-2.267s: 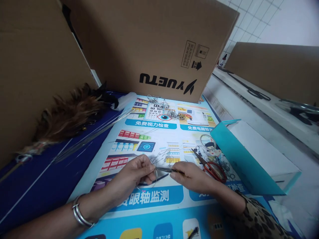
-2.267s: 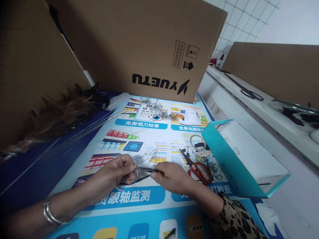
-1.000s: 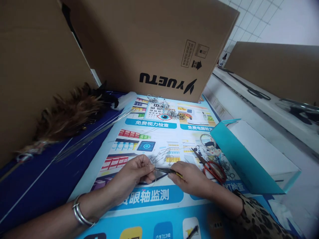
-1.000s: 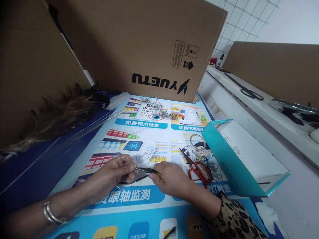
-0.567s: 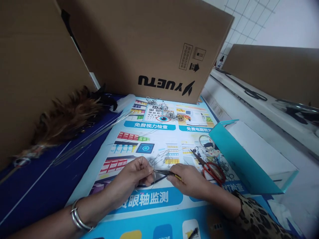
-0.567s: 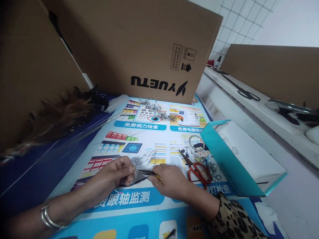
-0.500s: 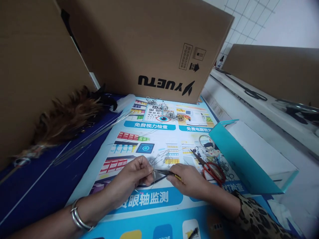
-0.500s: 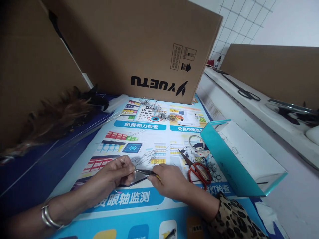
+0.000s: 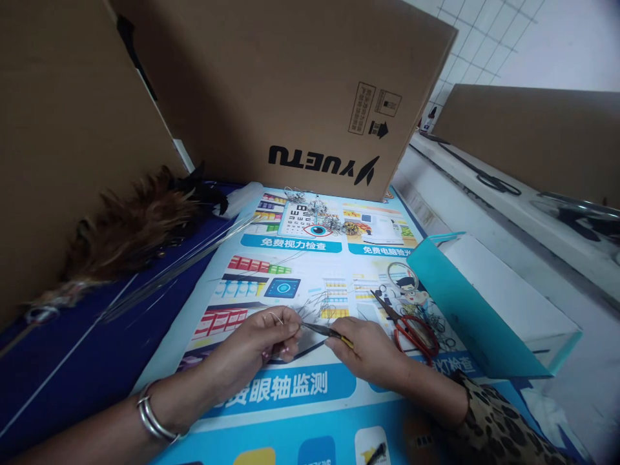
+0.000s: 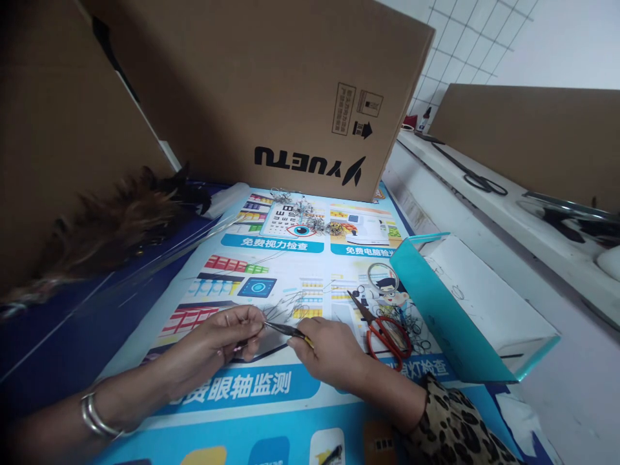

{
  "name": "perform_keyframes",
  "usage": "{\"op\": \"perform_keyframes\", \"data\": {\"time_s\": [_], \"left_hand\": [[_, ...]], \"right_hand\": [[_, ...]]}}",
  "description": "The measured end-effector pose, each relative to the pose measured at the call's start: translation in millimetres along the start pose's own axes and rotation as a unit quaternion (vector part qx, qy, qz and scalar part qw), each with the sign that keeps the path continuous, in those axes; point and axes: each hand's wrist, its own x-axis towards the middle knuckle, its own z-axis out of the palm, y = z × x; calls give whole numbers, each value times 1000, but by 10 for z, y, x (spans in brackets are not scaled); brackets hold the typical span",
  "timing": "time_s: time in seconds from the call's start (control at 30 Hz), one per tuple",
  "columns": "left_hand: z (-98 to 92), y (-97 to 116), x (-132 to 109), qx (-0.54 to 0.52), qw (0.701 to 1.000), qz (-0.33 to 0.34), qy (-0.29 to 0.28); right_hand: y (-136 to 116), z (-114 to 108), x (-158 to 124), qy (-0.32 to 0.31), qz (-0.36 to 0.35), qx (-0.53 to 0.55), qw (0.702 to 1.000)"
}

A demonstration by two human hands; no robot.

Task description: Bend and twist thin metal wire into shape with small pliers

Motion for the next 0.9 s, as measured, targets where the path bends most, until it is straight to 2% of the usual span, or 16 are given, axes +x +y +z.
{"op": "perform_keyframes", "data": {"time_s": [0.17, 0.37, 0.63, 0.9], "left_hand": [[2, 4, 9, -9, 1000, -10, 5], [-29, -11, 25, 17, 1000, -19, -16], [-57, -59, 30, 27, 1000, -6, 11], [-28, -27, 15, 61, 998, -12, -12]], "right_hand": [[2, 12, -2, 9, -3, 3, 1000], [23, 42, 6, 23, -9, -5, 1000], [27, 53, 15, 25, -12, 1, 1000], [19, 61, 10, 25, -18, 4, 1000]]}}
